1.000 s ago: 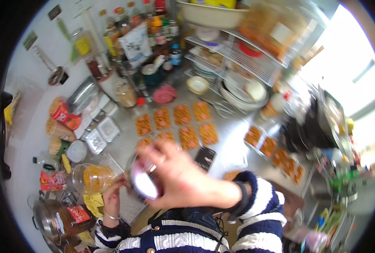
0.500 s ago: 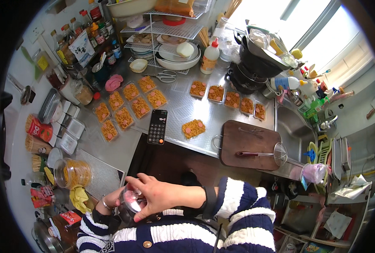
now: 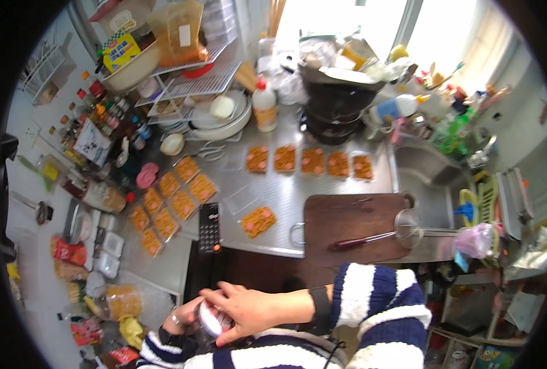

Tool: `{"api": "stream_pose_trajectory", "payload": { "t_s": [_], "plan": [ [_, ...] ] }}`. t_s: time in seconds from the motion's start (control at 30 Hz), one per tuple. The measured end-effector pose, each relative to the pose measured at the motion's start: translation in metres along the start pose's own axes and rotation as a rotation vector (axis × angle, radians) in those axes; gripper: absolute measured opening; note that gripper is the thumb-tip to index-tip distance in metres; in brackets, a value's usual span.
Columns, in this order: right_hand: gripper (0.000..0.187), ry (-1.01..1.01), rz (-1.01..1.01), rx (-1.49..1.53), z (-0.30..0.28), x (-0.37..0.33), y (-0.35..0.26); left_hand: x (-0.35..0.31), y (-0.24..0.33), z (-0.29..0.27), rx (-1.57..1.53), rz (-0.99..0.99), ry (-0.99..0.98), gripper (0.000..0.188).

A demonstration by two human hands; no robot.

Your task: The person slices pink sausage rounds on a cutting board and places them into clear plastic containers filled with instant noodles. The person uses a knife to slice the sausage and a yellow cloth to wipe the cutting board. The containers are arranged on a stainless steel countertop.

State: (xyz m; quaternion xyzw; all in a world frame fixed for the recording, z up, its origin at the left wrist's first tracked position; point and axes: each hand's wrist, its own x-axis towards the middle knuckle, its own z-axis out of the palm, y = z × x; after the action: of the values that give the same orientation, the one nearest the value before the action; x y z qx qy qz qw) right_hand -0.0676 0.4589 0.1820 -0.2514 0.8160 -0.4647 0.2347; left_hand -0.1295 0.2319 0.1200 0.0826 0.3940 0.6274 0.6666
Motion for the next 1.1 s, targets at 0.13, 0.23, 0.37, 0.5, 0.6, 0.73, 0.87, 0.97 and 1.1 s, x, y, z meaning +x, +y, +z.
{"api": "stream_pose_trajectory", "payload": {
  "t_s": [0.13, 0.23, 0.37, 0.5, 0.6, 0.73, 0.87, 0.97, 1.1],
  "plan": [
    [0.085, 0.057, -0.298, -0.005, -0.017, -0.011, 0.011, 0.022, 0.012, 0.000, 0.235, -0.026, -0.052, 0.114],
    [0.081, 0.020, -0.562, -0.182, -0.044, -0.020, 0.025, 0.043, 0.016, 0.006, 0.166, -0.032, -0.135, 0.115],
    [0.079, 0.261, -0.496, -0.083, -0.089, -0.050, 0.057, 0.045, 0.016, 0.017, -0.013, 0.018, 0.026, 0.126],
    [0.083, 0.400, 0.108, -0.235, -0.131, -0.094, 0.142, 0.035, -0.003, 0.017, -0.138, 0.187, 0.223, 0.111],
    [0.088, 0.520, 0.472, -0.558, -0.128, -0.121, 0.212, 0.030, -0.024, 0.018, -0.152, 0.331, 0.365, 0.097],
    [0.101, 0.473, 0.685, -0.571, -0.127, -0.141, 0.255, 0.030, -0.030, 0.015, -0.185, 0.431, 0.409, 0.105],
    [0.063, 0.738, 0.406, -0.692, -0.113, -0.109, 0.241, 0.015, -0.020, 0.017, -0.048, 0.427, 0.476, 0.105],
    [0.032, 0.783, 0.318, -0.285, -0.083, -0.044, 0.237, -0.002, -0.016, 0.015, -0.205, 0.349, 0.407, 0.092],
    [0.019, 0.726, 0.510, -0.412, -0.055, 0.037, 0.259, -0.018, -0.017, -0.010, -0.307, 0.390, 0.267, 0.079]
  ]
}}
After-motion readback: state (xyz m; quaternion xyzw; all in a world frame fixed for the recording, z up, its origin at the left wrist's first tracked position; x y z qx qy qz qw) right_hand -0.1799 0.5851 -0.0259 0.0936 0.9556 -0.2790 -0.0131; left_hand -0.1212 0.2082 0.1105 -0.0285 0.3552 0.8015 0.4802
